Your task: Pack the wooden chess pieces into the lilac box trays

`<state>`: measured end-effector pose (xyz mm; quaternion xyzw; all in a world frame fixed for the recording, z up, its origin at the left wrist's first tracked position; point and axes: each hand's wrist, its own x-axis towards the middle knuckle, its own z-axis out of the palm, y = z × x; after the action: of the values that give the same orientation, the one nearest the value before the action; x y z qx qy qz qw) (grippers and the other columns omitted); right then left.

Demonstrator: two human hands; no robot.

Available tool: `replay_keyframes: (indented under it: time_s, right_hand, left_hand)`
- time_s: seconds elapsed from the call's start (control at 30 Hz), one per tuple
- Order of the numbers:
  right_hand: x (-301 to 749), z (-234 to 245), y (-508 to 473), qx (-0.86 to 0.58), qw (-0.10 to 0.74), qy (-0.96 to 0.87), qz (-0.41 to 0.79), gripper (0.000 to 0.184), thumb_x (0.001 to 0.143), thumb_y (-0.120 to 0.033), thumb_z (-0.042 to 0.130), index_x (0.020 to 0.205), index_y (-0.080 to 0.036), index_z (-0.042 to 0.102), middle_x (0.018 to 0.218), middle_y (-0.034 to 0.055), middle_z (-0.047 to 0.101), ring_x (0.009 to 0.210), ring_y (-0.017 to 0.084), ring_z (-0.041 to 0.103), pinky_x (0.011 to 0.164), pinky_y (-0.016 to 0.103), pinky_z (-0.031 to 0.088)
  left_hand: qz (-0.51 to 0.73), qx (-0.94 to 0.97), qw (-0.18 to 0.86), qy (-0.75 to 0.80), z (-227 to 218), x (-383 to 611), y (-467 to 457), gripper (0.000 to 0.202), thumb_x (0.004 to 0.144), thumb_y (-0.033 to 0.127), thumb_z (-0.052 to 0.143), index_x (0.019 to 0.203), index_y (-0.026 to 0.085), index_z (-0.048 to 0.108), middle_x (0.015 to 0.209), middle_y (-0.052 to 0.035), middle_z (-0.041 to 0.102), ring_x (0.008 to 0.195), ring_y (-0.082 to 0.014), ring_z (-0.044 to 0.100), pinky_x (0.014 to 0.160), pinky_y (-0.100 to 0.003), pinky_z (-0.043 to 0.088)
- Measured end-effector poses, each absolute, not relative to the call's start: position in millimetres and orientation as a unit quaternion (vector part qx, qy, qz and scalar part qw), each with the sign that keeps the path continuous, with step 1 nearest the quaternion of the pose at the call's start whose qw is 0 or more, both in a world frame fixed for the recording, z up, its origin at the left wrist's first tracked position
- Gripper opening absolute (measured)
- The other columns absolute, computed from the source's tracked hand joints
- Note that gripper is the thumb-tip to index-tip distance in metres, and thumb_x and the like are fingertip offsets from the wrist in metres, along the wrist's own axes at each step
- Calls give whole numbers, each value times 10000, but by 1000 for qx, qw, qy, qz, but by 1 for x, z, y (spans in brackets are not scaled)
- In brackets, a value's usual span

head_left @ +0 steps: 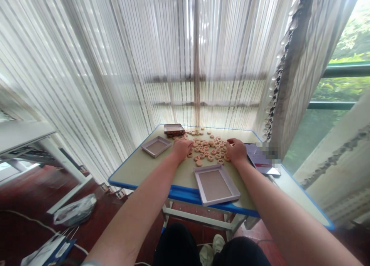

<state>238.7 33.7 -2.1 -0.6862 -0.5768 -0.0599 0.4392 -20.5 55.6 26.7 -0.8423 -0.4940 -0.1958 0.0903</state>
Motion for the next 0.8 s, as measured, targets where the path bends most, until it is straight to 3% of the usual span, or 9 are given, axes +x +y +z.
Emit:
replay_keyframes:
  time_s: [0.2,0.33,0.43,0.53,0.7,0.8]
  right_hand:
    - [235,3,51,-633,436,-635,-80,305,806,-372,473,886,-189,703,832,57,683,804,206,556,821,347,409]
    - [229,5,50,-611,383,-690,-64,322,841,-376,456,1027,-261,692,1055,24,672,988,206,538,910,351,375]
    - [222,8,46,-599,310,-737,-43,322,864,-428,430,998,-322,703,1135,-21,648,1104,210,485,949,357,349]
    - [216,14,42,-600,270,-752,-39,291,845,-424,478,980,-309,709,1102,-14,664,1096,211,483,944,347,348]
    - [212,25,35,-593,246,-765,-55,180,789,-345,582,856,-247,717,952,25,695,983,207,505,882,317,369]
    - [210,27,33,-590,235,-770,-64,197,807,-347,556,838,-226,708,881,45,694,943,211,512,849,308,375]
  left_hand:
    - [-194,-811,138,-534,31,-21,55,389,923,344,300,979,199,657,904,-100,670,913,-216,572,811,-349,386]
    - [-174,-840,109,-503,30,-17,54,356,903,365,352,966,213,667,939,-88,672,962,-223,560,856,-369,373]
    - [-175,-845,98,-497,30,-15,53,290,864,324,425,963,232,681,943,-72,680,987,-227,549,870,-371,368]
    - [-189,-845,94,-491,29,-17,53,277,835,279,453,991,250,680,933,-58,684,987,-216,553,874,-355,374]
    - [-193,-818,100,-533,28,-17,54,458,821,271,453,1270,203,513,991,-93,672,942,-212,590,841,-335,406]
    - [-180,-820,102,-534,27,-16,55,439,831,293,443,1251,209,536,996,-100,672,942,-218,596,839,-337,411]
